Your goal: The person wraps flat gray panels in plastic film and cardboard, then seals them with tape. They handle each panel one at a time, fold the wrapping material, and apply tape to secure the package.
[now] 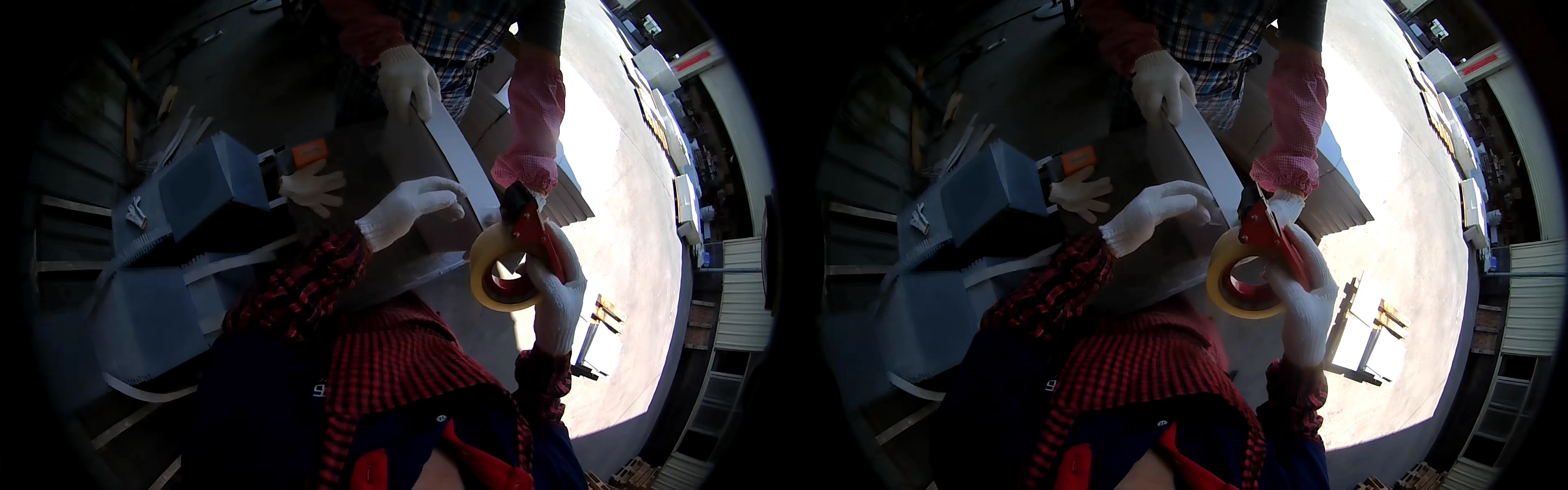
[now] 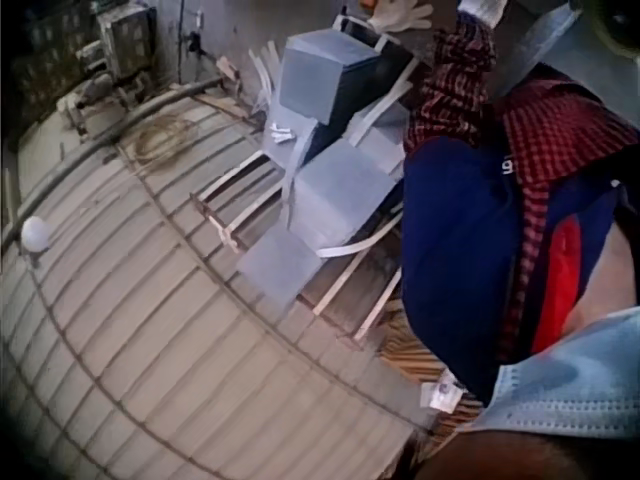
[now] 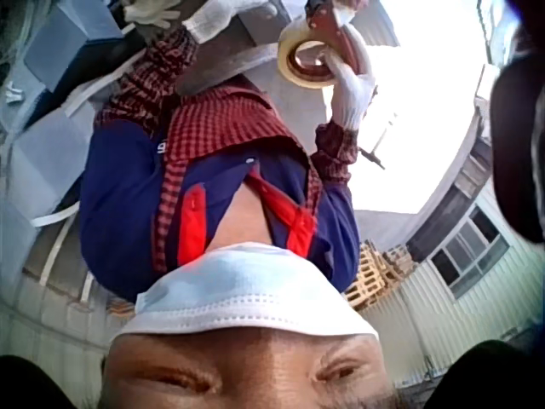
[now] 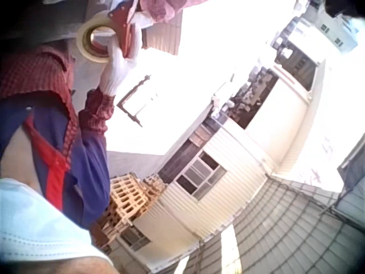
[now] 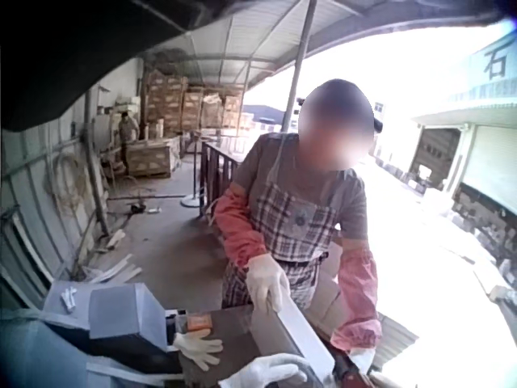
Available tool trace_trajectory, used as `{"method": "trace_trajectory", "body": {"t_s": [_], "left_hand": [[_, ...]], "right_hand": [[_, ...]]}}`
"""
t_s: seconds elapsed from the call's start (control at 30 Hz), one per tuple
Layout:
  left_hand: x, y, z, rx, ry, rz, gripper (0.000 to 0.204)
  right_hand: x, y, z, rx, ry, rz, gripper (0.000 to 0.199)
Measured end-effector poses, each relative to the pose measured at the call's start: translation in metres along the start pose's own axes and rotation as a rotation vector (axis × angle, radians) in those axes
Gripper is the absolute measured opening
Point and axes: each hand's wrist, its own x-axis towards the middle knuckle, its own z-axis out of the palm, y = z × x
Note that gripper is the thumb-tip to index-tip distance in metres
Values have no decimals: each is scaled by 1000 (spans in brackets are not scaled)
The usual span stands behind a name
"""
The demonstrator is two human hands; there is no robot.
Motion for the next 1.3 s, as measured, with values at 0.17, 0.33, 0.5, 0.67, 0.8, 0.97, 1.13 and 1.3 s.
{"method": "trace_trajectory", "body": {"t_s": [0.17, 0.33, 0.5, 0.67, 0.8, 0.97, 1.13, 1.3], "left_hand": [[-24, 20, 21, 6, -4, -181, 78], [-22, 46, 30, 122, -184, -176, 83], [-33, 60, 56, 93, -106, 57, 51], [-22, 77, 47, 24, -65, -152, 33], [2, 123, -8, 394, 23, 42, 30], [47, 167, -62, 1166, 56, 130, 37], [112, 182, -118, 1579, 156, 65, 40], [153, 167, -151, 1632, 158, -132, 46]], "right_hand": [[11, -6, 2, -160, -7, -207, 52], [11, -7, 2, -433, -89, -551, 50], [15, -6, -1, -568, -125, -708, 57], [3, -25, -14, -720, -196, -638, 60], [-14, -47, -34, -775, -194, -561, 58], [-4, -34, -8, -812, -117, -507, 51], [51, -30, 46, -839, -76, -588, 53], [85, -27, 83, -1015, -65, -557, 49]]}}
